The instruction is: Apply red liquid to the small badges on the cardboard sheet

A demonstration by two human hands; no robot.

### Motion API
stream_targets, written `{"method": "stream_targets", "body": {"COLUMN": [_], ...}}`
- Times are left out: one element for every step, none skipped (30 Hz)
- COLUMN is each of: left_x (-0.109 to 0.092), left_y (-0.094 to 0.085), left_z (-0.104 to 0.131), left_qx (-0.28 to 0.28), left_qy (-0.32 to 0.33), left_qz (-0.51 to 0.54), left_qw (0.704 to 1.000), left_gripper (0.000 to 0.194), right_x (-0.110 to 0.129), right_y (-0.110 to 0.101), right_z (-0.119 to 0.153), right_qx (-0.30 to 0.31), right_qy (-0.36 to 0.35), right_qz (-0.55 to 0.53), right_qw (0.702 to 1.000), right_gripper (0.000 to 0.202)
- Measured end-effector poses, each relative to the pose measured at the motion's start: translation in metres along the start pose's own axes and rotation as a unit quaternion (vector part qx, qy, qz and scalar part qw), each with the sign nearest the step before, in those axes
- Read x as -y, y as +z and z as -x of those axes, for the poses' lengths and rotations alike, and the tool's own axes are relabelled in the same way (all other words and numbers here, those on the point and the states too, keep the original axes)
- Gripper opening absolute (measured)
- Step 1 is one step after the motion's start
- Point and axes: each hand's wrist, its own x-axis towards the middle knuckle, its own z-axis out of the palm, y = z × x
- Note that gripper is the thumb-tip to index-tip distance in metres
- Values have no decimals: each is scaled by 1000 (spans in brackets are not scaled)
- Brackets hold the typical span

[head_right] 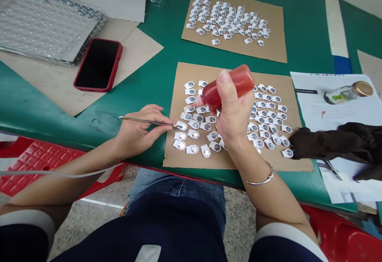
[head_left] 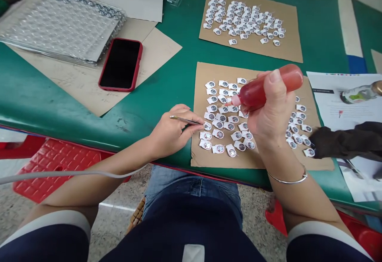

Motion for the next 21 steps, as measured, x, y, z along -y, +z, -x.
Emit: {"method": "stream_targets", "body": {"left_x": [0,1,1,1,1,2,2,2,2,2,2,2,2,1,1,0,-1,-2,-4,-6,-8], "left_y": [0,0,0,0,0,0,1,1,1,2,2,2,2,2,2,2,2,2,2,1,1], "left_z": [0,0,1,1,1,1,2,2,2,2,1,1,0,0,0,0,0,0,1,2,3], "left_qx": [-1,-1,1,3,6,9,13,16,18,21,22,24,25,25,26,27,29,32,35,42,49], "left_qy": [4,6,9,11,12,11,8,3,-2,-8,-11,-10,-4,7,21,34,46,57,66,75,83], "left_qz": [-2,-6,-9,-14,-18,-21,-23,-24,-24,-23,-21,-17,-13,-9,-6,-3,-4,-6,-11,-19,-30], "left_qw": [1000,1000,1000,1000,1000,1000,1000,1000,1000,999,999,1000,1000,1000,999,999,998,998,997,996,995], "left_gripper": [4,3,3,3,4,5,5,5,5,4,4,3,3,3,4,5,6,8,9,10,11], "right_x": [1,1,2,2,2,2,2,2,2,2,2,1,1,0,-2,-4,-7,-9,-13,-15,-18], "right_y": [0,-1,-1,-1,-1,-1,0,0,0,0,0,1,1,2,3,4,5,6,6,6,6], "right_z": [0,1,1,1,2,2,2,2,2,2,2,3,3,4,5,7,9,11,13,14,16], "right_qx": [5,9,10,10,8,5,3,1,0,1,3,4,8,16,26,37,47,56,62,65,66], "right_qy": [4,5,4,2,1,2,2,3,4,5,7,7,7,8,7,7,5,2,-4,-13,-24], "right_qz": [8,13,16,16,16,16,16,14,13,12,11,12,13,16,19,23,31,42,56,73,91], "right_qw": [1000,1000,1000,1000,1000,1000,1000,1000,1000,1000,1000,1000,1000,1000,999,999,998,998,996,995,993], "right_gripper": [30,31,32,31,30,28,26,25,24,23,22,22,23,23,23,23,22,21,21,21,22]}}
